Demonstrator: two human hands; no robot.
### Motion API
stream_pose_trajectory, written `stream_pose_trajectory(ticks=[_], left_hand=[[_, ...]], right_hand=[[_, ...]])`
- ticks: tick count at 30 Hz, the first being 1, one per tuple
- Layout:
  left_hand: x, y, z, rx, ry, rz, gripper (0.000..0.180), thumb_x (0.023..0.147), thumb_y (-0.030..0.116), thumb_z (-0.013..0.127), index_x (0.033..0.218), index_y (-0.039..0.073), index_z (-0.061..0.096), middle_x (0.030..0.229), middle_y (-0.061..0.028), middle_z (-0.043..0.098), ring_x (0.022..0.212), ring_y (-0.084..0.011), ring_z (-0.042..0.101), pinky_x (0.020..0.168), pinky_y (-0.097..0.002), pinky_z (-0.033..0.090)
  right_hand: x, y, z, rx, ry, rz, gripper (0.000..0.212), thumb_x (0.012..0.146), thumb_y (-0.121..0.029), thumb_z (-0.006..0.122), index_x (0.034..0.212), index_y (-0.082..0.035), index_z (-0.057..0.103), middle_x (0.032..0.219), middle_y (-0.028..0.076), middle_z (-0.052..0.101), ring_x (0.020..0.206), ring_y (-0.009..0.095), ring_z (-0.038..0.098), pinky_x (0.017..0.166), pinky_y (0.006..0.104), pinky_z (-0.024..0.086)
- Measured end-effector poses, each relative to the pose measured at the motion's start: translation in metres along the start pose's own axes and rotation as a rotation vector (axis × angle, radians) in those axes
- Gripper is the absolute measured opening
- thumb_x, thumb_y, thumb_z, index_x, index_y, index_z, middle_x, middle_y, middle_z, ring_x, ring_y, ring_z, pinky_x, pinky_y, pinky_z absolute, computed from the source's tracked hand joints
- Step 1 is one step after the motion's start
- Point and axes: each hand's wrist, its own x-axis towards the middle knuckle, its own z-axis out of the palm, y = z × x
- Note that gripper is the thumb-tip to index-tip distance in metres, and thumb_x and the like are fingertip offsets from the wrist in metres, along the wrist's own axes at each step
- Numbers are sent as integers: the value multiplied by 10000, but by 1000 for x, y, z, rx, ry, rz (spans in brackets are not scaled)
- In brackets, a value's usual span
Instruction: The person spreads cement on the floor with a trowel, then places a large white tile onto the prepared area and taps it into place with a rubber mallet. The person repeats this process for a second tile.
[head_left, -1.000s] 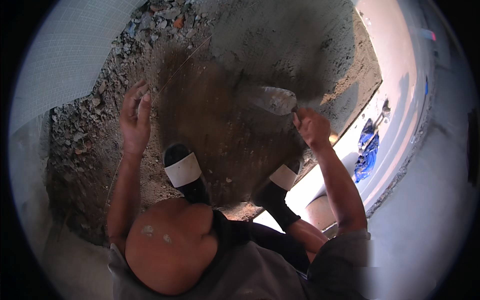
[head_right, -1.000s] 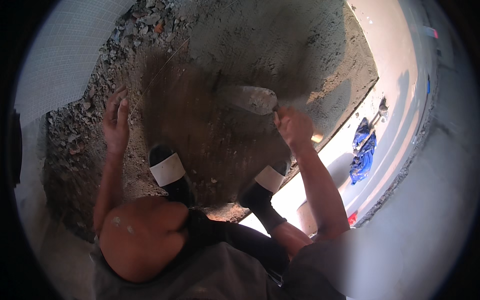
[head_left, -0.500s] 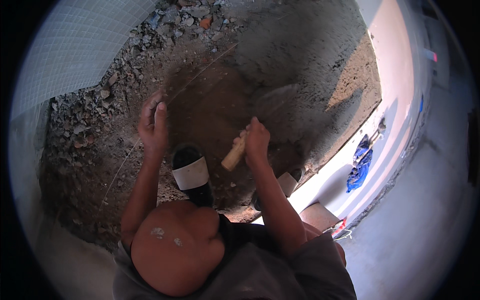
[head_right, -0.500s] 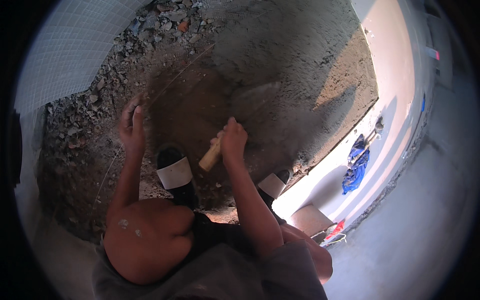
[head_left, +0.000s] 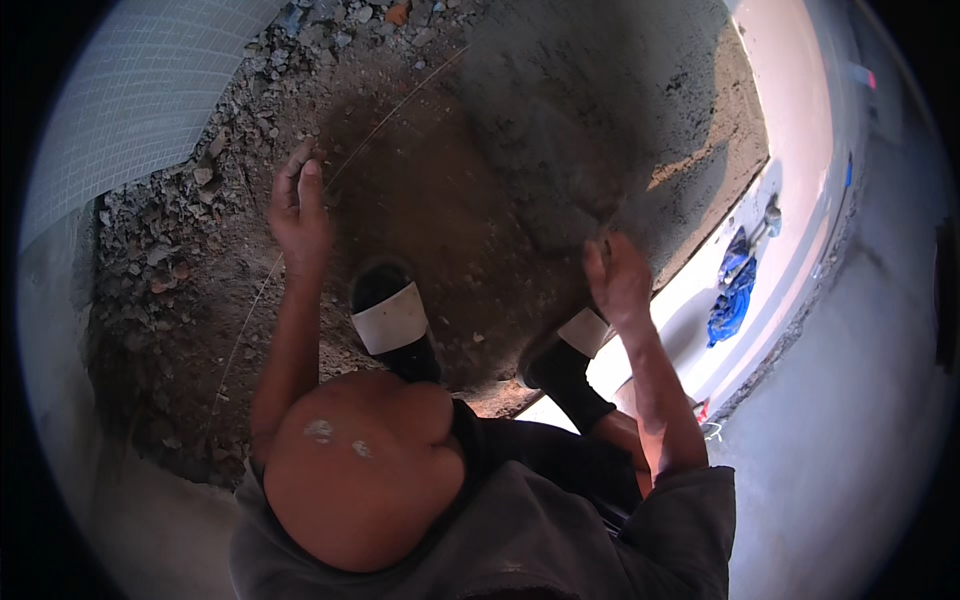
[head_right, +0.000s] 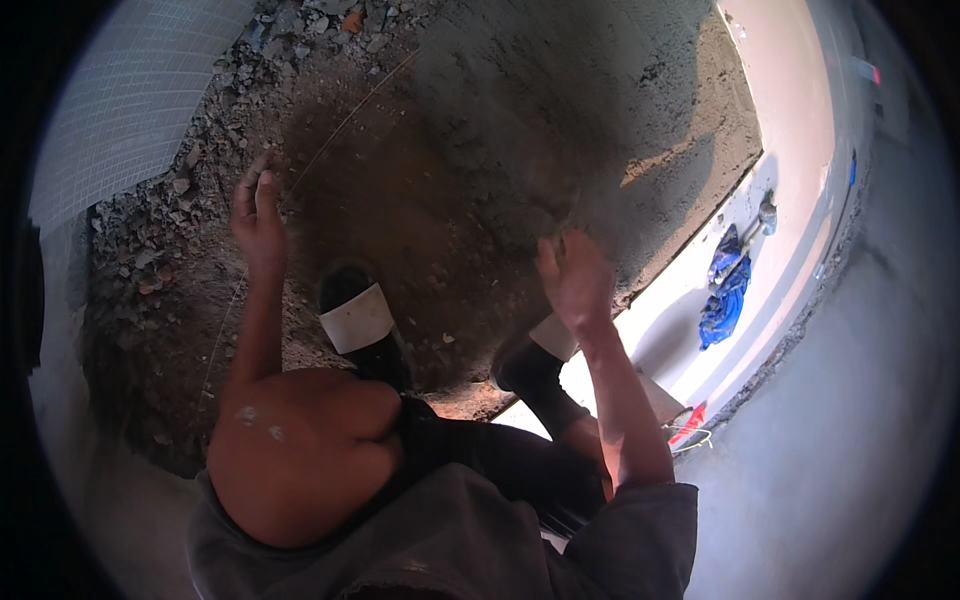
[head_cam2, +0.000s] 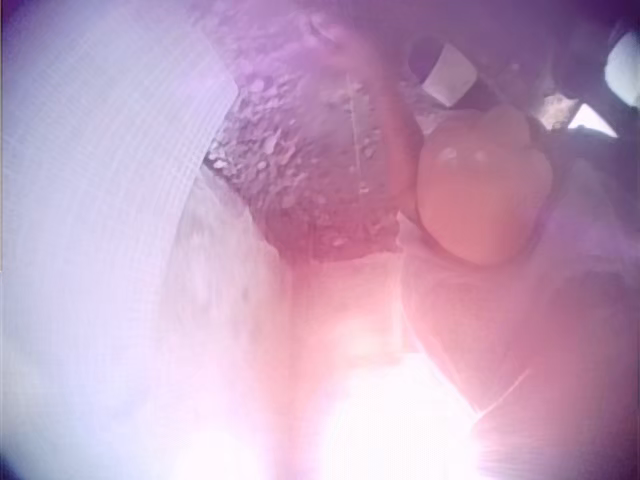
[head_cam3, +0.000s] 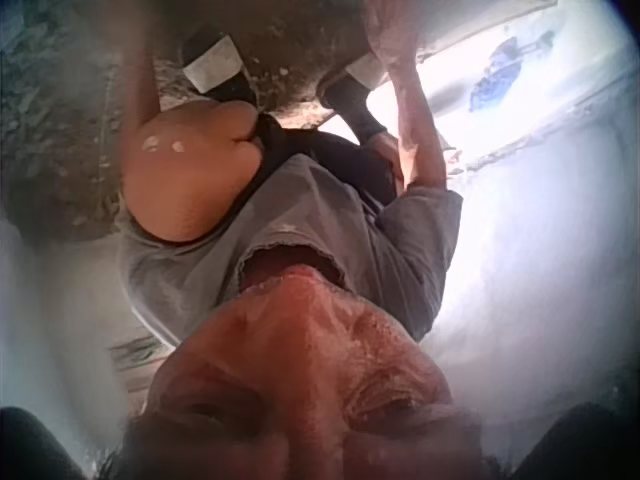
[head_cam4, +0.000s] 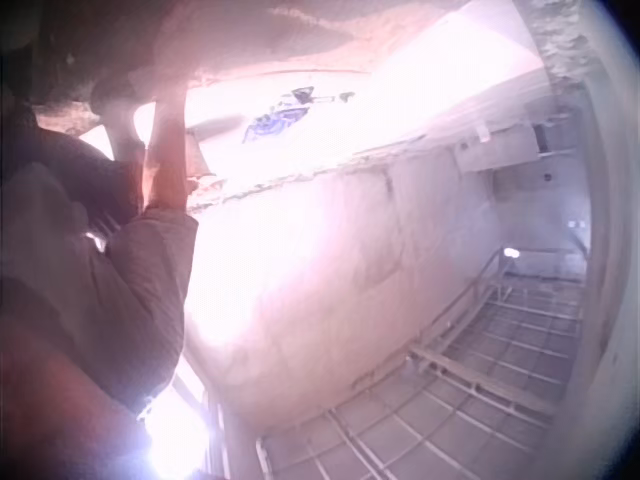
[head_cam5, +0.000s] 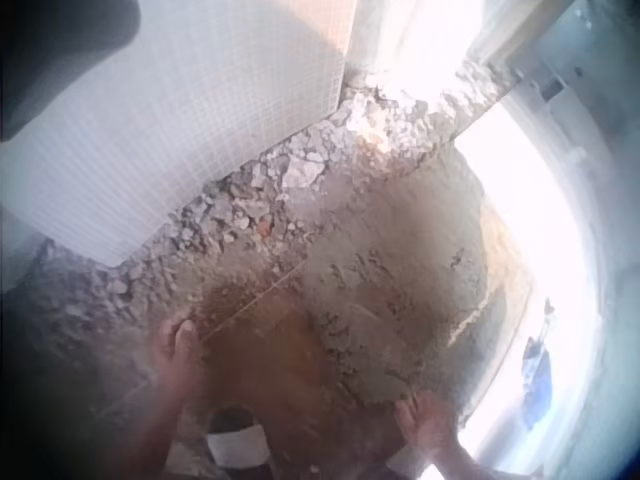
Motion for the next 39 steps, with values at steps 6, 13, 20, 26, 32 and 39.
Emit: stream_pose_trajectory(ticks=[6,13,20,26,32,39], left_hand=[[6,9,15,80,-24,88,314,962,152,510,1220,-21,556,1164,-131,603,1079,-182,570,939,-311,438],[24,24,15,54,3,124,322,969,181,509,1227,-6,555,1195,-141,596,1125,-201,561,944,-330,444],[14,18,18,101,-25,113,340,976,202,491,1238,-7,545,1215,-143,585,1121,-212,565,939,-339,451],[23,20,-4,171,57,147,346,978,211,482,1240,-7,543,1206,-139,594,1100,-210,574,921,-344,456],[21,18,-11,236,40,163,353,979,212,478,1248,-9,537,1206,-140,594,1106,-217,573,920,-352,453],[27,19,8,217,-11,138,385,983,255,460,1253,-10,532,1228,-144,584,1130,-229,564,928,-362,442]], right_hand=[[-51,28,79,10,-235,100,270,840,-298,642,891,-51,546,868,191,609,841,396,608,694,483,475],[-140,49,56,30,-391,0,255,813,-292,664,882,-75,552,853,163,616,802,369,621,680,477,484],[-111,64,55,32,-211,85,255,820,-282,653,874,-68,524,819,154,610,789,387,612,678,484,481],[-152,70,30,26,-667,90,297,845,-307,579,1041,-87,540,937,162,638,939,348,615,817,458,484],[-139,107,10,-11,-354,372,340,826,-325,569,1070,-89,552,964,155,651,883,359,629,778,459,499],[-165,88,-21,-26,-393,116,238,865,-314,587,968,-101,556,866,105,620,791,305,633,661,420,520]])
